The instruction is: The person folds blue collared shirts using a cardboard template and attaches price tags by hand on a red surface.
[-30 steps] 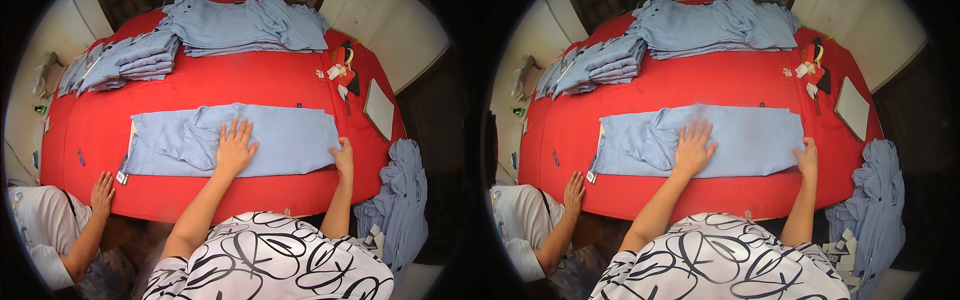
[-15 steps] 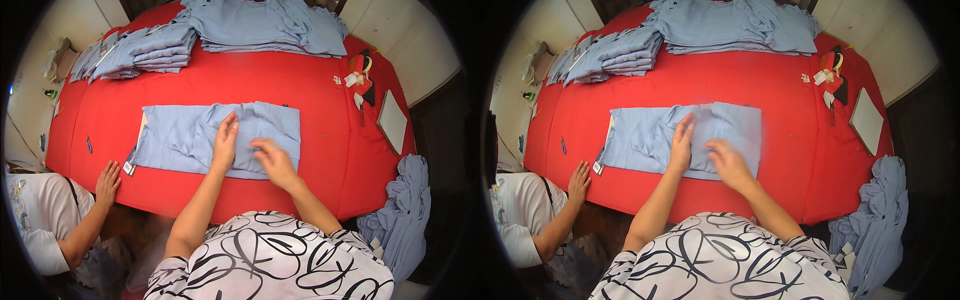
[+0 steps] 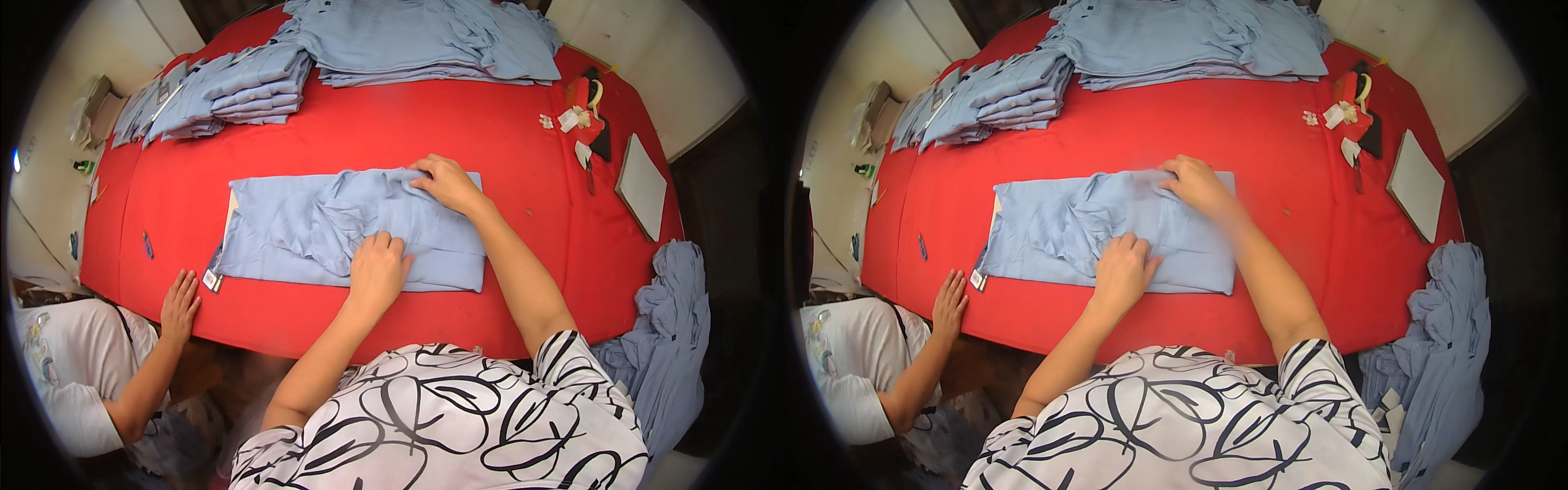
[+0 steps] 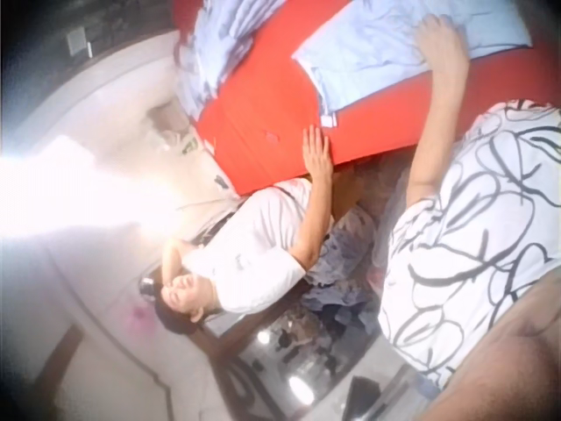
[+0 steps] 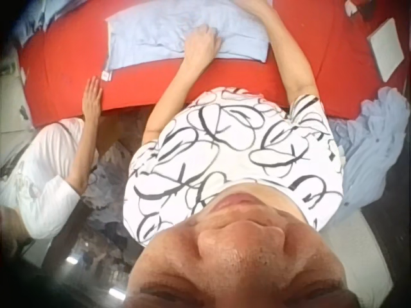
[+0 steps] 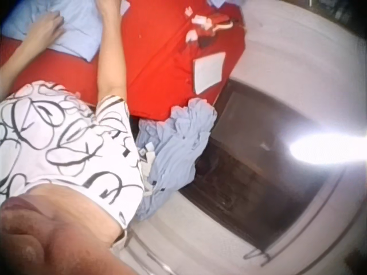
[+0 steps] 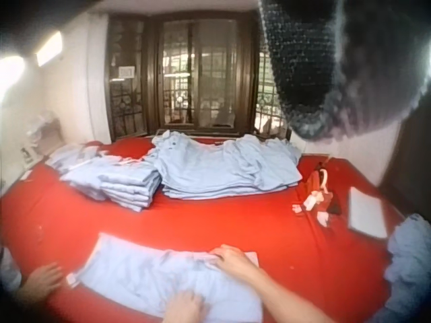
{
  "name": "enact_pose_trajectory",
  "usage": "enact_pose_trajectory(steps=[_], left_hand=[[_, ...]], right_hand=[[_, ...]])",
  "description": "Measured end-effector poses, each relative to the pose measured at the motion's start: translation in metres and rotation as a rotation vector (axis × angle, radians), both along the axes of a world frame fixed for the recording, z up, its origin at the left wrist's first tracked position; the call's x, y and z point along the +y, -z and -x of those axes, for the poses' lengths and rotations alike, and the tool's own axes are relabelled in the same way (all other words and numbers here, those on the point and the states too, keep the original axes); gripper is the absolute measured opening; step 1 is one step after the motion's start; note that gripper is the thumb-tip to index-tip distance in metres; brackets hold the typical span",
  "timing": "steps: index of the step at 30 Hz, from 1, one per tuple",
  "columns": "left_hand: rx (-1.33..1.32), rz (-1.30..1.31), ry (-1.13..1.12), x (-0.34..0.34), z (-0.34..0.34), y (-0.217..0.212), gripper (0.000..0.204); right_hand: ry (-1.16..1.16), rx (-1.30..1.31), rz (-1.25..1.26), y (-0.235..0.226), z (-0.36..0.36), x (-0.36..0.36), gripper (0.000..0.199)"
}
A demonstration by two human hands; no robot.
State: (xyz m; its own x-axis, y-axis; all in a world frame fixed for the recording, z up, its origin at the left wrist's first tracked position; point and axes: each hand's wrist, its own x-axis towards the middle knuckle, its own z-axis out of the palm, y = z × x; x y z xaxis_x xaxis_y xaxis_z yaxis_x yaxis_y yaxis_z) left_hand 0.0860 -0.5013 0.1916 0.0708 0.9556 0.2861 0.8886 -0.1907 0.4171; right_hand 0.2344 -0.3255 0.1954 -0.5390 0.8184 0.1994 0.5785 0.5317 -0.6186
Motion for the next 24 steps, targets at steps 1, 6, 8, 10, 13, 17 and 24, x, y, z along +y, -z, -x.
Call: enact_pose_trajectory(steps=[1,6,8,10,13,17,24], left_hand=[[-0.025,-0.004,-0.007,-0.006,0.003,0.002,0.022],[-0.23,-0.035,-0.043,-0.032,0.01,-0.008,0.018],[-0.236,-0.021,-0.053,-0.034,0.012,-0.003,0.018],[-0.206,0.048,-0.071,-0.033,0.019,0.005,0.023],[-0.027,-0.114,-0.093,-0.032,0.012,-0.017,0.042],[0.028,-0.132,0.048,-0.015,0.005,-0.005,0.064],[0.207,-0.036,-0.009,-0.011,0.008,0.014,0.073]], right_hand=[[-0.008,0.001,0.017,-0.008,0.005,0.002,0.02],[-0.075,0.209,0.204,-0.046,0.015,0.005,0.019],[-0.084,0.082,0.067,-0.019,0.027,0.005,0.021],[-0.067,-0.053,-0.028,0.008,0.046,-0.003,0.027],[0.085,0.164,-0.197,0.019,0.049,-0.016,0.031],[0.429,0.118,-0.263,0.004,-0.013,-0.043,0.03],[0.45,0.201,0.21,0.016,-0.08,-0.112,0.023]])
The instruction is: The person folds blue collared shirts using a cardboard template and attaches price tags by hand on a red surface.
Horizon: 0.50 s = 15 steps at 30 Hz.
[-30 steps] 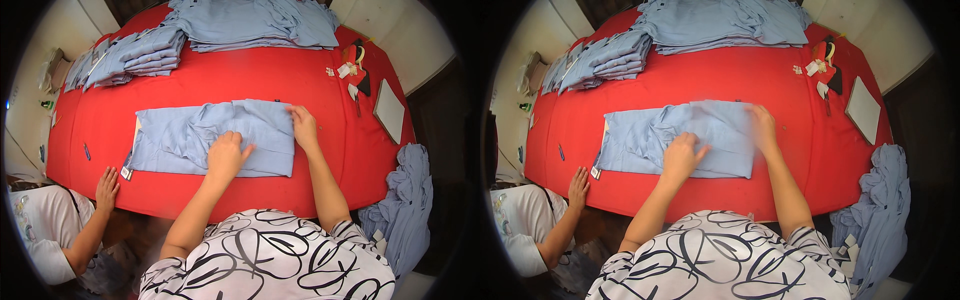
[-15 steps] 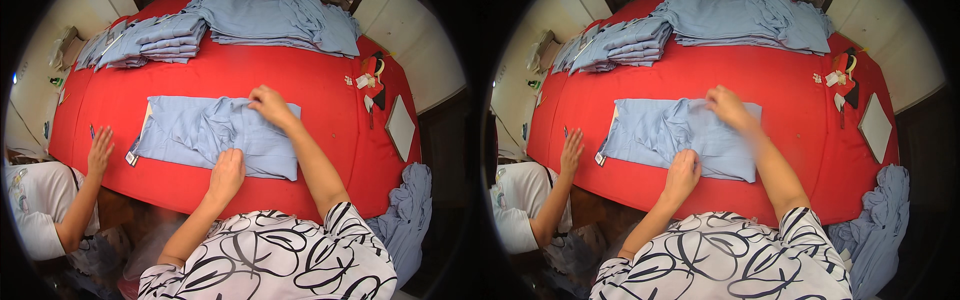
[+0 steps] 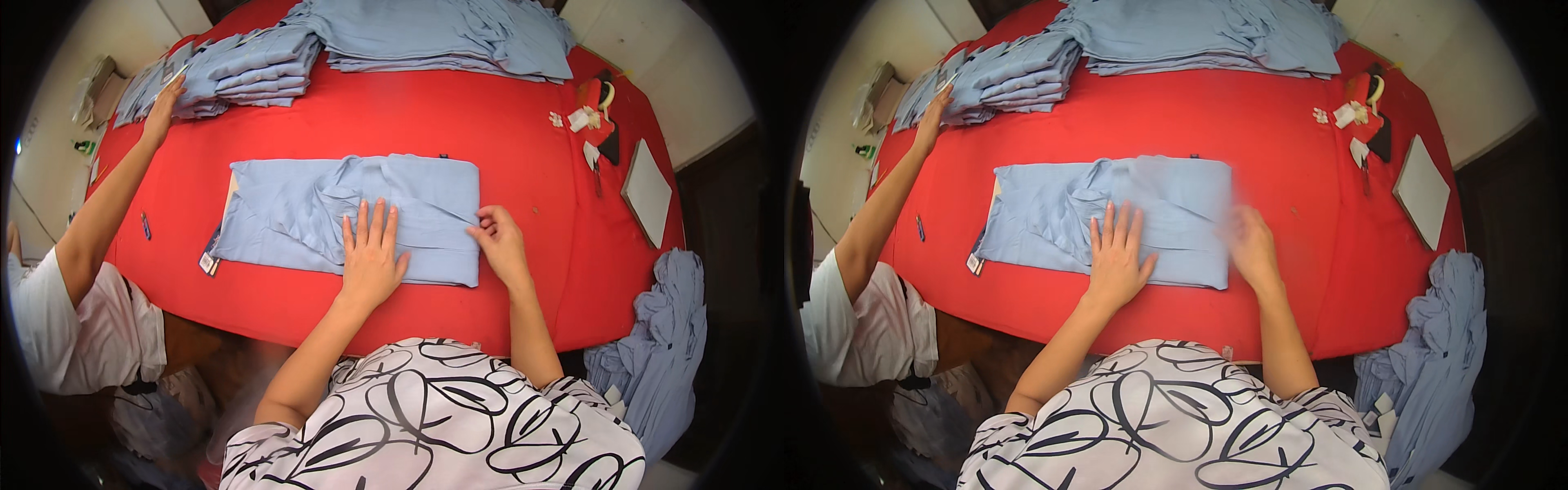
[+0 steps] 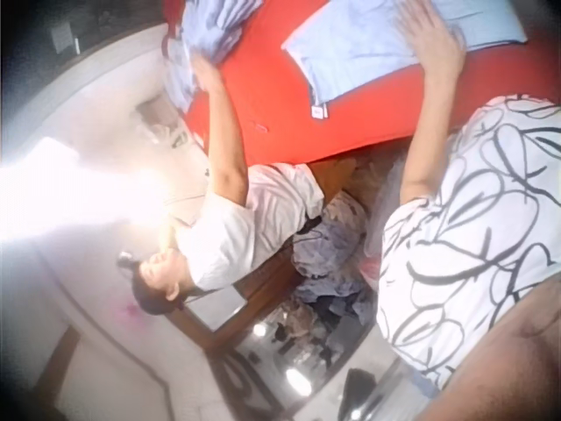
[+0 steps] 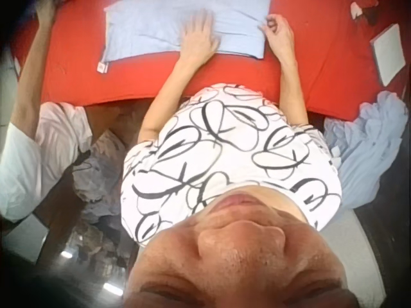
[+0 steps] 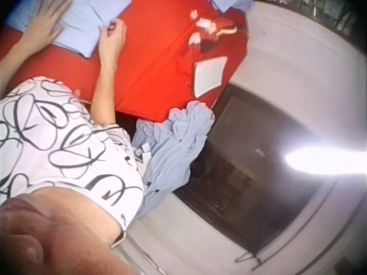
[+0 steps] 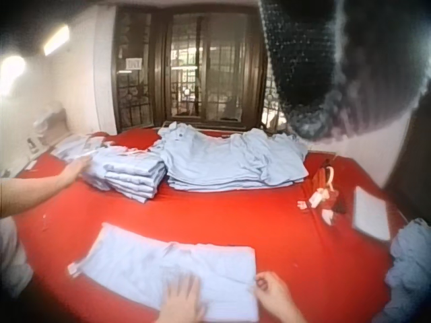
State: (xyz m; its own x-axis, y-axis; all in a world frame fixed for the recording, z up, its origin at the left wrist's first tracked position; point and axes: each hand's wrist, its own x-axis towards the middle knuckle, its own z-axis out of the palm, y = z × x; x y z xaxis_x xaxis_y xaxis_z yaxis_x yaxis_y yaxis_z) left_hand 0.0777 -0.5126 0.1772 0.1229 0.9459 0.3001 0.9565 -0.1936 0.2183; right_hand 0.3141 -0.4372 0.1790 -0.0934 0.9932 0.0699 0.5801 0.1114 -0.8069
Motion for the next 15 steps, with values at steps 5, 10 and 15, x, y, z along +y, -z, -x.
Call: enact_pose_trajectory(steps=[5,10,15], left_hand=[[-0.071,0.043,0.236,0.003,-0.022,0.005,0.083],[-0.075,0.103,0.271,-0.001,-0.025,0.0,0.092],[-0.025,0.102,0.214,0.0,-0.023,0.012,0.088]], right_hand=[[0.014,-0.057,-0.185,0.016,0.007,0.005,0.013],[-0.036,0.537,0.22,0.021,-0.007,0.034,0.017],[-0.129,0.629,0.296,0.011,0.007,0.072,0.012]])
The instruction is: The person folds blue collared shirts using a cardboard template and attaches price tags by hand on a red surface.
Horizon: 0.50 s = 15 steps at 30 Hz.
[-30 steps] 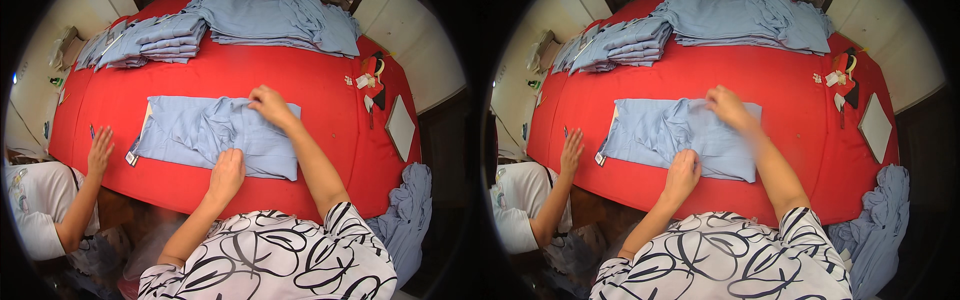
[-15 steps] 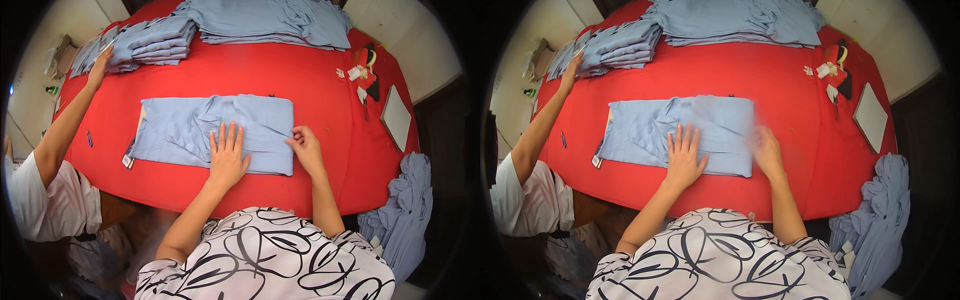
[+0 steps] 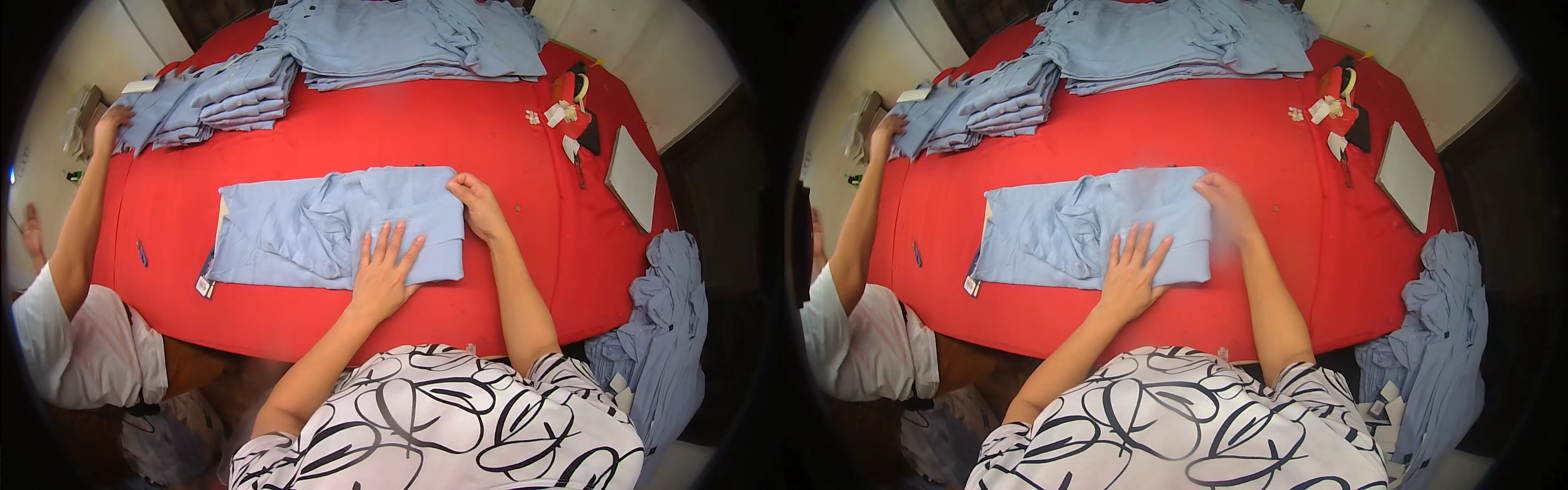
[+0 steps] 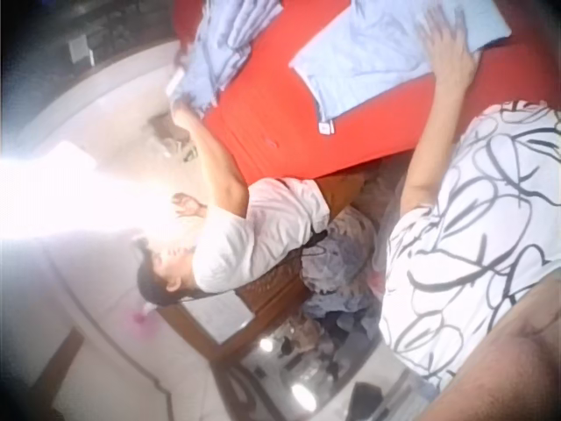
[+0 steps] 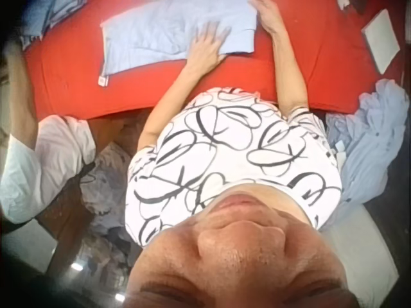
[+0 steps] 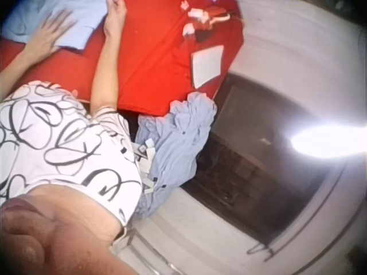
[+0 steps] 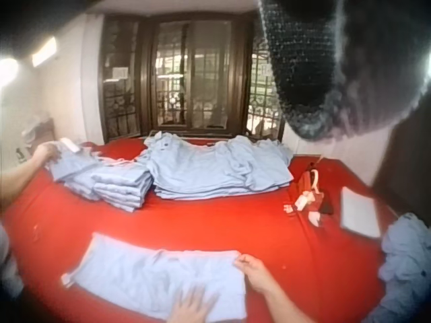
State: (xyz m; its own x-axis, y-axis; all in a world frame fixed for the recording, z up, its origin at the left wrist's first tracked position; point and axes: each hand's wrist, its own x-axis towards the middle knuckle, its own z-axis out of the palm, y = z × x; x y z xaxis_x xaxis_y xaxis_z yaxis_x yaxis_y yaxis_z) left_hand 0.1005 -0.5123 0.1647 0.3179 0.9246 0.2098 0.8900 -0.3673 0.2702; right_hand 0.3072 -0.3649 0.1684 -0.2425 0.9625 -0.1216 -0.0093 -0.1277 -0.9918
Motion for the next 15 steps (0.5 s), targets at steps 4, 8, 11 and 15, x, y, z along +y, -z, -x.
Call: enact_pose_trajectory(steps=[4,8,11,15], left_hand=[[0.025,0.018,-0.045,-0.003,0.001,0.0,0.086],[-0.116,0.062,-0.04,-0.001,0.001,0.001,0.073],[-0.318,0.199,-0.019,0.003,0.014,-0.003,0.061],[-0.508,0.289,0.018,0.008,0.022,-0.01,0.052]], right_hand=[[0.181,-0.313,-0.308,-0.005,0.014,-0.009,0.019],[0.046,-0.279,0.101,-0.004,-0.033,-0.03,0.024],[-0.073,-0.164,0.202,-0.016,-0.023,-0.053,0.028],[0.003,-0.157,0.109,-0.008,0.015,-0.054,0.028]])
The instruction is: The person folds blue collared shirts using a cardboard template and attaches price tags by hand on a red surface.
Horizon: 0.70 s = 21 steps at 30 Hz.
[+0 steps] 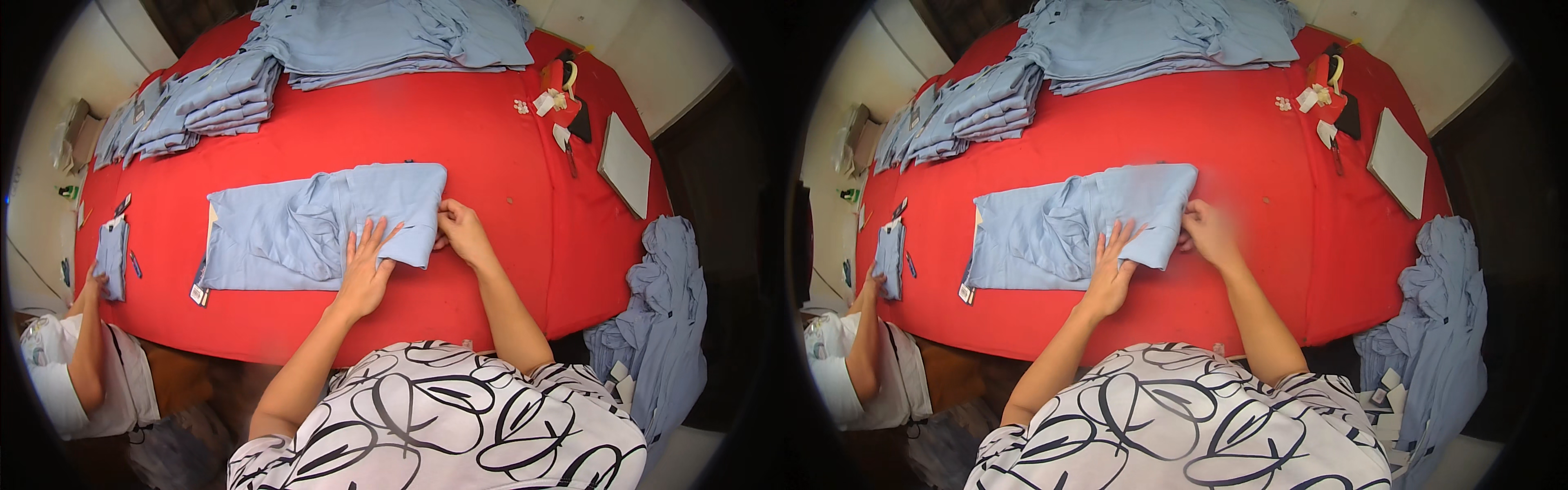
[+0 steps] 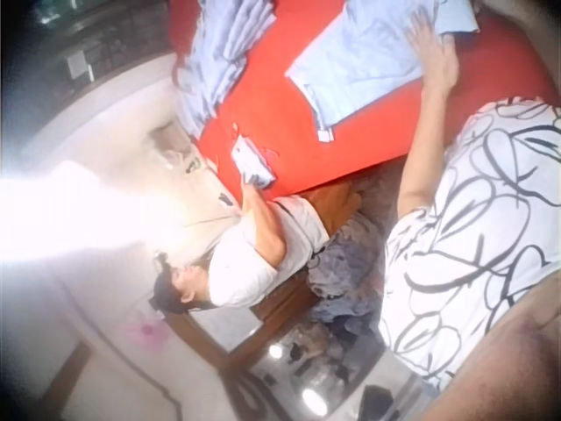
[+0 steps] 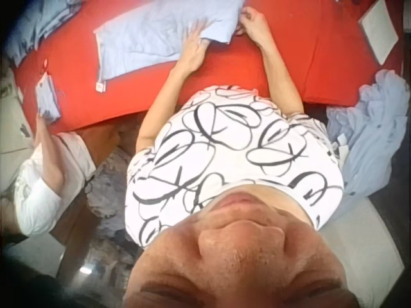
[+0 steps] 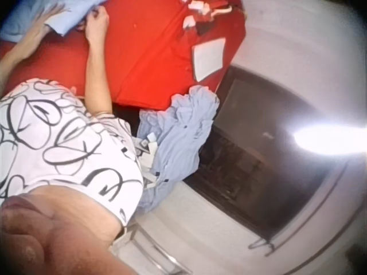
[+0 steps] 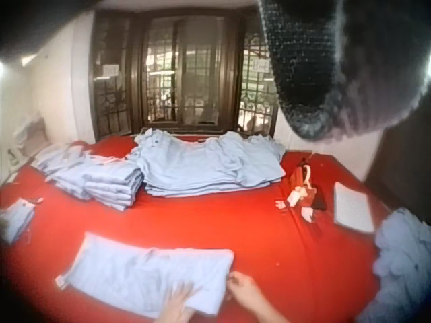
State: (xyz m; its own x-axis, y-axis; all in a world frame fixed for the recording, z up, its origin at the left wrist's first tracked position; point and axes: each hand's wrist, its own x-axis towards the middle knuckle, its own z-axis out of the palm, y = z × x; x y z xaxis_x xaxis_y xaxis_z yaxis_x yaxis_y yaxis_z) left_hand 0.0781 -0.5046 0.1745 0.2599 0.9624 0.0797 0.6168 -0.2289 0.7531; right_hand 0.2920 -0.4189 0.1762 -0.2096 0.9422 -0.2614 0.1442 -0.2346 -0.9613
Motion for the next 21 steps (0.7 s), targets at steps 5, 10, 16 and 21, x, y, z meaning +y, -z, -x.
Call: enact_pose_trajectory(steps=[5,10,16,21], left_hand=[[-0.471,0.274,-0.135,0.004,0.017,0.0,0.058],[-1.037,0.5,-0.185,0.016,0.036,0.003,0.068],[-0.796,0.469,-0.175,0.014,0.033,0.016,0.067],[0.145,-0.019,0.027,-0.004,0.013,-0.014,0.062]], right_hand=[[0.025,0.136,-0.087,-0.008,0.026,0.009,0.015],[-0.046,0.427,-0.082,-0.009,0.012,0.029,0.011],[0.154,0.11,-0.154,0.009,0.014,0.003,0.025],[0.086,0.497,0.288,-0.018,0.025,-0.036,0.066]])
